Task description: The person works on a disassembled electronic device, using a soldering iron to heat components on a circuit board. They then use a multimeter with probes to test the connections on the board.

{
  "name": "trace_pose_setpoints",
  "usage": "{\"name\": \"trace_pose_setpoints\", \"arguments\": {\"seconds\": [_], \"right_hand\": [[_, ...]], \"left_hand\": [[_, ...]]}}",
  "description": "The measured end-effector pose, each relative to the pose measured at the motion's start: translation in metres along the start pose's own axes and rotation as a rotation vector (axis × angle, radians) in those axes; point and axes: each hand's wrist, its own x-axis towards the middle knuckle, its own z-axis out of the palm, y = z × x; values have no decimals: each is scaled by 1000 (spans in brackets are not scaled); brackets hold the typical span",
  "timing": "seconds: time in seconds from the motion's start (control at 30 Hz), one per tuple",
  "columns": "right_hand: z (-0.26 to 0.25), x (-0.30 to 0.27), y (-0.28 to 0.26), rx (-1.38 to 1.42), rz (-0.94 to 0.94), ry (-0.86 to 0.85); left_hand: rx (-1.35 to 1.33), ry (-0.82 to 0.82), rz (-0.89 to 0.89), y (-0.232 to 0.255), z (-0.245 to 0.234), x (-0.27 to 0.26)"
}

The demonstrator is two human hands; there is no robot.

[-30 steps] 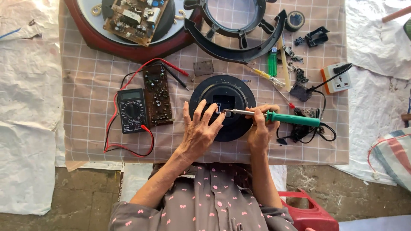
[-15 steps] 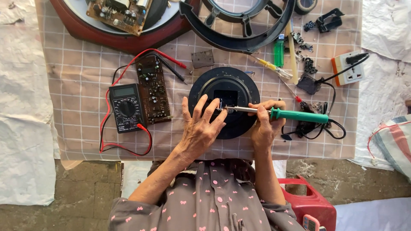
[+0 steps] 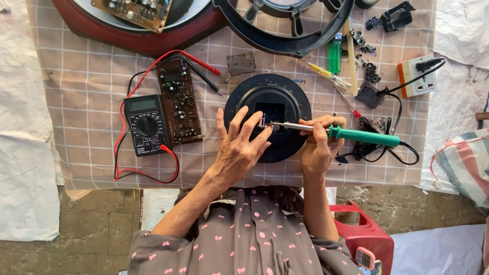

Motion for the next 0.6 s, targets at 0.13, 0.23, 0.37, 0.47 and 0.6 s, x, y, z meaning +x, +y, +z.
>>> {"name": "trace_pose_setpoints", "arguments": {"seconds": [0.13,0.23,0.37,0.47,0.6], "right_hand": [[-2,1,2,13,4,0],[-2,1,2,37,6,9],[-12,5,3,40,7,124],[-14,12,-3,124,8,398],[-30,27,-9,84,80,387]], "left_hand": [[-35,15,-25,0,-2,0],[-30,44,-64,-6,-6,-1],[9,131,-152,-22,-19,-7],[4,202,-241,-36,-40,-18],[25,247,-335,-48,-60,-35]]}}
